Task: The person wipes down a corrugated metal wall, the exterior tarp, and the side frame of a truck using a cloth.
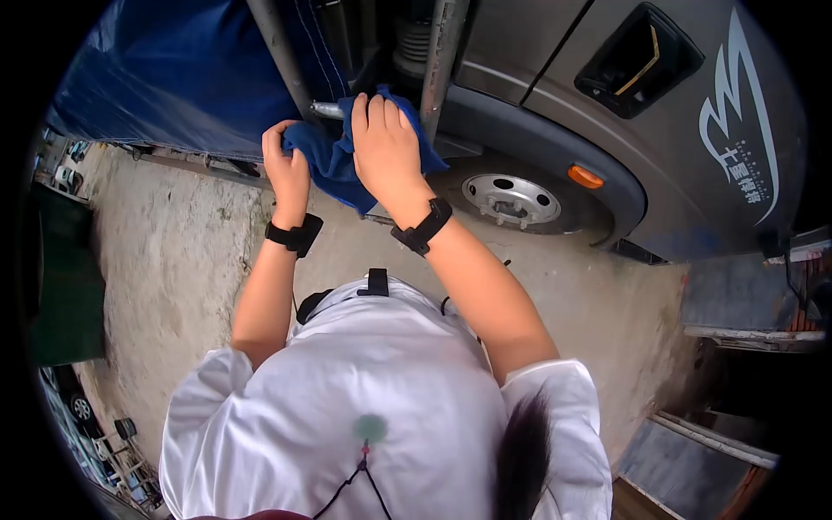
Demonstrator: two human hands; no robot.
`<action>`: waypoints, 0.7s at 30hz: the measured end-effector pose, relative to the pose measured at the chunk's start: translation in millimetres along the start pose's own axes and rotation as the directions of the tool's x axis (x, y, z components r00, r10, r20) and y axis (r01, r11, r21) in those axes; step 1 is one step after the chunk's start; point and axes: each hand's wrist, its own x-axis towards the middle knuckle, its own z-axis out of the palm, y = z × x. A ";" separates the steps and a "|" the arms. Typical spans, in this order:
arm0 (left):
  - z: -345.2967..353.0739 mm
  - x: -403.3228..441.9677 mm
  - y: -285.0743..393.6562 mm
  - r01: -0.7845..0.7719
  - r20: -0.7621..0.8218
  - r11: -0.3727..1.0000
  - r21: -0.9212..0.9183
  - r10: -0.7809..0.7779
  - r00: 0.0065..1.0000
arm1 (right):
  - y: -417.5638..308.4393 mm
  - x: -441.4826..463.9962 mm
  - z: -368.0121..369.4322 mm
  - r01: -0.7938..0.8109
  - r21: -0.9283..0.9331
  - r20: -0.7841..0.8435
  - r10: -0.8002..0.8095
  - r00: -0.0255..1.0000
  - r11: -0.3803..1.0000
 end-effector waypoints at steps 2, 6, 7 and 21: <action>-5.4 -21.6 -33.0 0.088 0.085 0.995 0.038 -0.091 0.992 | -9.9 8.1 19.2 -0.002 -0.168 -0.098 -0.015 0.995 0.986; -21.5 -66.0 -109.2 0.323 0.298 0.856 0.405 -0.457 0.838 | -39.7 38.4 46.0 -0.010 -0.111 -0.113 -0.002 0.994 0.994; -26.6 -72.2 -121.6 0.424 0.303 0.804 0.417 -0.562 0.769 | -50.3 44.2 49.1 -0.084 -0.121 -0.105 0.072 0.992 0.989; 19.8 -15.8 -6.5 0.297 0.138 0.765 -0.572 -0.267 0.954 | 44.2 -109.1 34.8 -0.266 0.086 -0.233 0.279 0.932 0.960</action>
